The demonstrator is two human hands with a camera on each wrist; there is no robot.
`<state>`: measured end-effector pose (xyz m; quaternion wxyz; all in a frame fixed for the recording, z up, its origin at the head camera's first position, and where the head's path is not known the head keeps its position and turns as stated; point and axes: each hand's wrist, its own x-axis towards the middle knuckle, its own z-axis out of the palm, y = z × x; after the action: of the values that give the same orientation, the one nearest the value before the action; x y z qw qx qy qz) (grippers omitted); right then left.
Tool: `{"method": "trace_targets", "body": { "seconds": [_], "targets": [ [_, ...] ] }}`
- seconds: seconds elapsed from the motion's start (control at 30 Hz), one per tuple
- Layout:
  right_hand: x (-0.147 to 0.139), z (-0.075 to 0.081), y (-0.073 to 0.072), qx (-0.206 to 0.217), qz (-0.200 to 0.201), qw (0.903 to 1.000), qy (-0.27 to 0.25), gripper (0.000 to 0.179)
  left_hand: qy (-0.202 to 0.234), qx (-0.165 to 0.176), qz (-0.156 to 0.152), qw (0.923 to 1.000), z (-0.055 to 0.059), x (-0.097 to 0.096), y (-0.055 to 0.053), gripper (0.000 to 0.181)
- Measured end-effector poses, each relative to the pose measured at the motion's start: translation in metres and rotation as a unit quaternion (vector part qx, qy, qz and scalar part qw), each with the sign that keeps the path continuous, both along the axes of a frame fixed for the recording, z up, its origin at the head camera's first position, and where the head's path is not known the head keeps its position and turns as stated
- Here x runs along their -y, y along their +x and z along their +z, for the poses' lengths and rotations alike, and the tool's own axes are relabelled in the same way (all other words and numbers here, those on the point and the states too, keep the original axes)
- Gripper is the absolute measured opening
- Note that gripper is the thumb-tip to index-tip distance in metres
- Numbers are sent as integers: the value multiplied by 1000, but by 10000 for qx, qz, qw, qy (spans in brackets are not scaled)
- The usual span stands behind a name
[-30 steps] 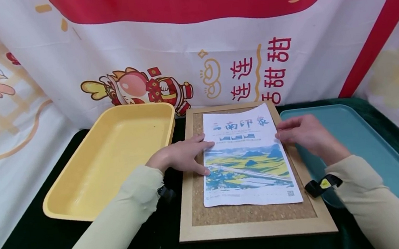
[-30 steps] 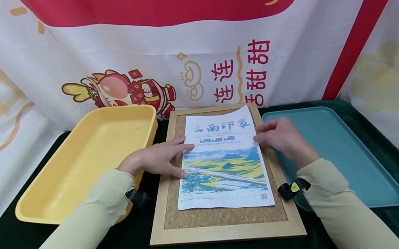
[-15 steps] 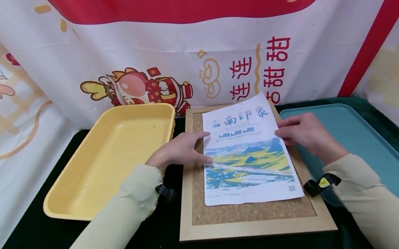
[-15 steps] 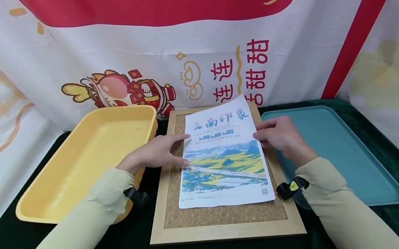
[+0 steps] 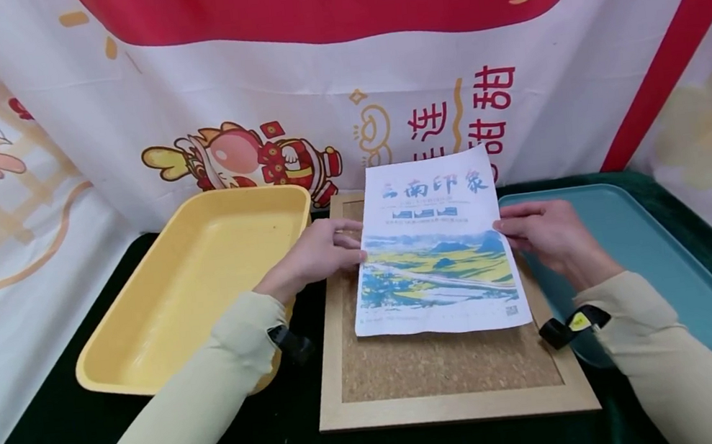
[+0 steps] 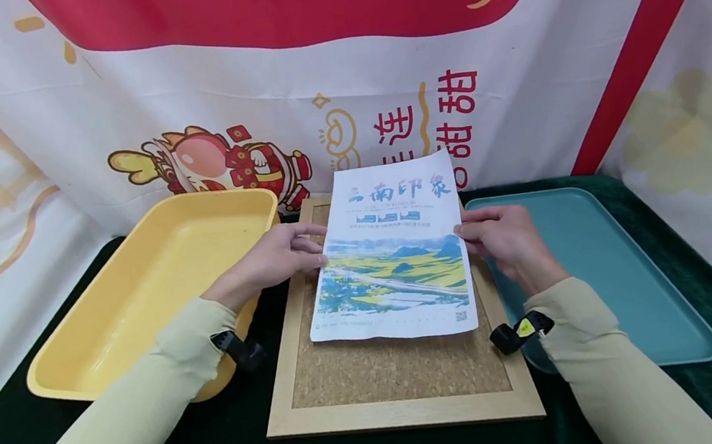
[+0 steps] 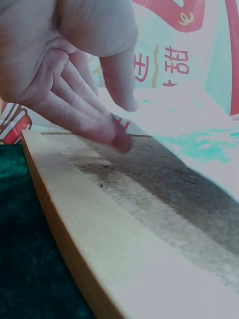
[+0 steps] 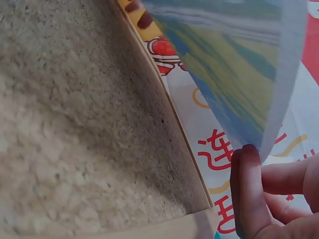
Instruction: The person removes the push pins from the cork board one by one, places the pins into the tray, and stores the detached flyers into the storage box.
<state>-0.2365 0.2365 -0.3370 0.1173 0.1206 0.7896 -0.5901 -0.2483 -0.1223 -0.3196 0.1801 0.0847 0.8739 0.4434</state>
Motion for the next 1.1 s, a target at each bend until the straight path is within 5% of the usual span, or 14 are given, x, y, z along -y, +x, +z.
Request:
{"method": "trace_targets", "body": {
  "seconds": [0.37, 0.87, 1.1],
  "targets": [
    [3, 1, 2, 36, -307, 9989, -350, 57, 1143, 554, 706, 9894, 4, 3, -4, 50],
    [20, 22, 0, -199, -371, 9983, -393, 56, 1009, 654, 1444, 9822, 25, 8, 5, 43],
    [44, 39, -4, -111, -516, 9963, -681, 53, 1090, 706, 1243, 9837, 31, 30, 10, 53]
  ]
}}
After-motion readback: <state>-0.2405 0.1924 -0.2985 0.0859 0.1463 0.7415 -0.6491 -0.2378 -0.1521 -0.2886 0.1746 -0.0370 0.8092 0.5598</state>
